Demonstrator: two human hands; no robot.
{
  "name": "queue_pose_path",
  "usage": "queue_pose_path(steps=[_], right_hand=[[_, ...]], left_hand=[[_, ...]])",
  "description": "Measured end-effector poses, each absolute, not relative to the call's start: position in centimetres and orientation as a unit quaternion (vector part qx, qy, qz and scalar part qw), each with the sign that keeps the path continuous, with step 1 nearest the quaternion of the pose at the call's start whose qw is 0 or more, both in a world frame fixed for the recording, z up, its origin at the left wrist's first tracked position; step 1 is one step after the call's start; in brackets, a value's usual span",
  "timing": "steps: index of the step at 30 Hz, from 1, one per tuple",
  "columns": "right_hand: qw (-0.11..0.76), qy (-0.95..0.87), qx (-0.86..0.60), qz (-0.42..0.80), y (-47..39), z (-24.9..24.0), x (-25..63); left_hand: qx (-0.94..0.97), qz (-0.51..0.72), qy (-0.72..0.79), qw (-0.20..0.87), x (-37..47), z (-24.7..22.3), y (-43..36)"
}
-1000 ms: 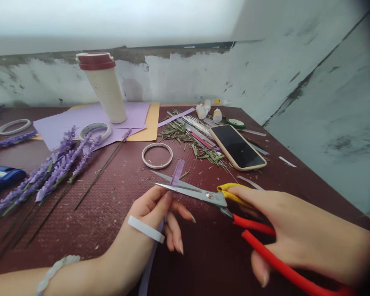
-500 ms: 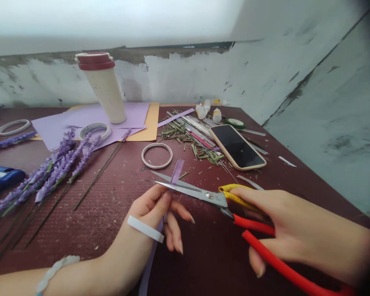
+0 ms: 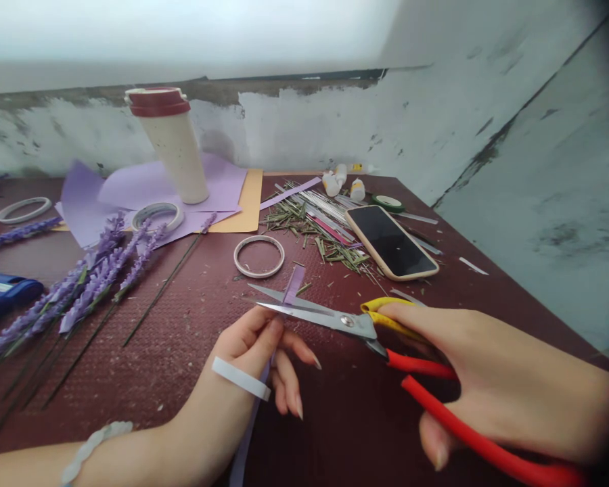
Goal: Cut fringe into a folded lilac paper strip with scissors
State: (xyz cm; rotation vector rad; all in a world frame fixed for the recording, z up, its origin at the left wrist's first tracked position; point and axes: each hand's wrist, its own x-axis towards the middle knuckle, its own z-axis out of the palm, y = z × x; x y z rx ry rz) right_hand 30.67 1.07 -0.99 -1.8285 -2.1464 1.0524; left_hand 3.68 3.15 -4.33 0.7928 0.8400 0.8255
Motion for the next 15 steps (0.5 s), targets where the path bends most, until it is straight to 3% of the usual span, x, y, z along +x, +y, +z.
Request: queue_pose_path(steps=[3, 15], right_hand=[[0.021, -0.685, -0.623, 0.377, 1.1, -0.7, 30.6], [0.026, -0.706, -0.611, 0.357, 1.0, -0.8, 30.2]], left_hand=[[0.371, 0.381, 0.389, 0.752, 3.1, -4.8, 2.9], [0.382, 0.387, 0.383, 0.747, 2.5, -6.1, 3.0]])
